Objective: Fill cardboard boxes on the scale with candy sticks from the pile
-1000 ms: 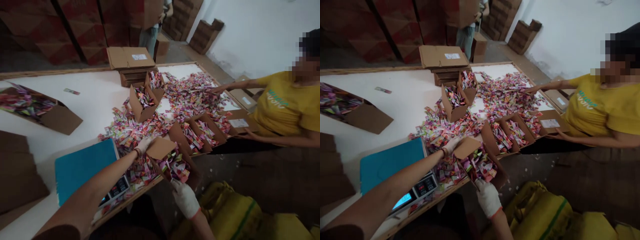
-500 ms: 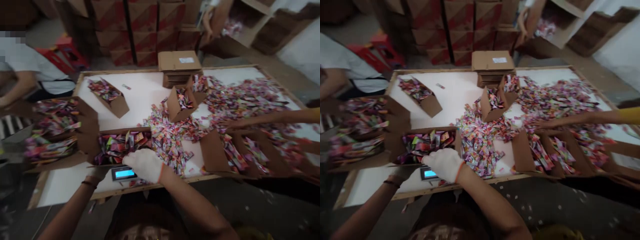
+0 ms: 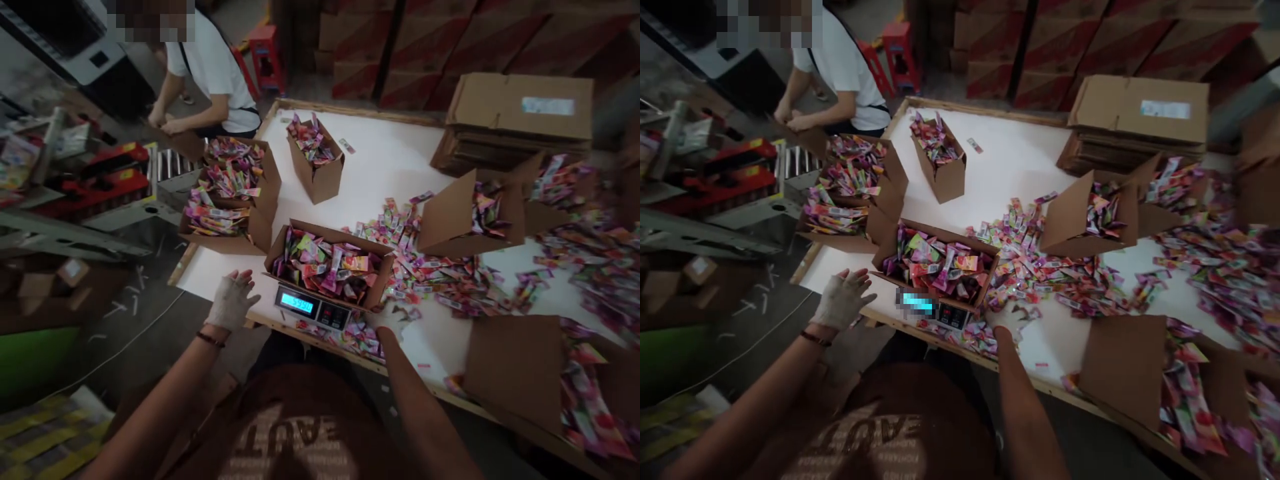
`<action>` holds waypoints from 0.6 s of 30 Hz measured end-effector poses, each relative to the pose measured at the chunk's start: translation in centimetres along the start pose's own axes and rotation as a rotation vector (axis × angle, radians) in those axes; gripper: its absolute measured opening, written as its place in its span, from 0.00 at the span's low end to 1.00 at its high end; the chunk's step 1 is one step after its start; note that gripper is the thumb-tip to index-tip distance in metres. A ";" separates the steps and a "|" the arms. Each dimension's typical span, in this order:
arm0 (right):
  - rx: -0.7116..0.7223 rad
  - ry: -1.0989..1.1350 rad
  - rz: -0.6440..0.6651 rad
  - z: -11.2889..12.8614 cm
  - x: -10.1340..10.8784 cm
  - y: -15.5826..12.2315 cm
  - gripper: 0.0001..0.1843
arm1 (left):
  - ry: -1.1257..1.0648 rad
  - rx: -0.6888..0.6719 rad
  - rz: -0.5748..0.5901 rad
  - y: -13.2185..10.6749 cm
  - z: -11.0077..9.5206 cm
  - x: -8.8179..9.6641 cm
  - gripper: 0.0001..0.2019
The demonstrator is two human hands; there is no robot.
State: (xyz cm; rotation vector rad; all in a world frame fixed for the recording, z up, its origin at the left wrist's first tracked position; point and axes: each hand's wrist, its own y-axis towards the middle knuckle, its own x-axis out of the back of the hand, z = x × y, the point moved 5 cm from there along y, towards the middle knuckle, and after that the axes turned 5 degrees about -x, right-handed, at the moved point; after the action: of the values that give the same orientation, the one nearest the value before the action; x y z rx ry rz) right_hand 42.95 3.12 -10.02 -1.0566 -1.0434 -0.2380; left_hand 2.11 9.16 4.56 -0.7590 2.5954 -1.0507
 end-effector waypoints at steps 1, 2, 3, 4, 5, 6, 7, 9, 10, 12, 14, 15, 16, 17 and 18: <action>-0.005 0.000 0.009 0.6 -0.8 -0.1 0.44 | -0.005 0.014 -0.027 -0.3 0.1 0.4 0.12; 0.008 0.003 0.018 1.1 -1.2 -0.1 0.37 | 0.000 0.024 -0.044 -0.5 0.3 0.6 0.12; 0.037 0.008 0.031 1.5 -1.4 0.0 0.30 | 0.006 0.023 -0.055 -0.6 0.4 0.7 0.11; 0.079 0.015 0.047 1.8 -1.3 0.2 0.25 | 0.012 0.003 -0.060 -0.6 0.5 0.6 0.10; 0.122 0.024 0.067 2.0 -0.9 0.4 0.21 | 0.020 -0.032 -0.052 -0.5 0.4 0.3 0.09; 0.158 0.032 0.086 2.0 -0.1 0.7 0.18 | 0.033 -0.080 -0.040 -0.3 0.1 -0.1 0.07; 0.183 0.038 0.103 1.9 0.9 0.9 0.15 | 0.058 -0.143 -0.021 0.0 -0.3 -0.7 0.08; 0.216 0.047 0.121 1.4 4.2 1.3 0.09 | 0.156 -0.301 0.060 0.5 -1.7 -2.4 0.15; 0.229 0.052 0.121 1.1 6.4 1.3 0.07 | 0.233 -0.390 0.113 0.6 -2.5 -3.6 0.19; 0.254 0.066 0.111 0.7 11.7 0.6 0.04 | 0.404 -0.579 0.220 0.5 -4.2 -6.1 0.28; 0.338 0.115 0.119 1.6 17.5 -1.4 0.06 | 0.566 -0.719 0.330 0.1 -5.5 -8.6 0.33; 0.431 0.161 0.136 2.8 20.1 -3.0 0.08 | 0.633 -0.759 0.378 -0.1 -6.0 -9.7 0.34; 0.558 0.207 0.162 4.6 22.2 -4.9 0.10 | 0.687 -0.781 0.420 -0.2 -6.3 -10.6 0.34; 0.715 0.233 0.196 7.0 23.8 -7.2 0.12 | 0.731 -0.788 0.450 -0.2 -6.4 -11.2 0.35; 0.866 0.243 0.201 9.7 24.7 -9.6 0.13 | 0.759 -0.787 0.461 -0.1 -6.4 -11.5 0.36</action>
State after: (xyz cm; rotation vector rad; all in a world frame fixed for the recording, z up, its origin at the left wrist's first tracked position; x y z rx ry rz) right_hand 44.39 13.28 16.28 -0.3246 -0.6929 0.2378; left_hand 9.18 19.06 9.54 0.2298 3.6097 -0.1321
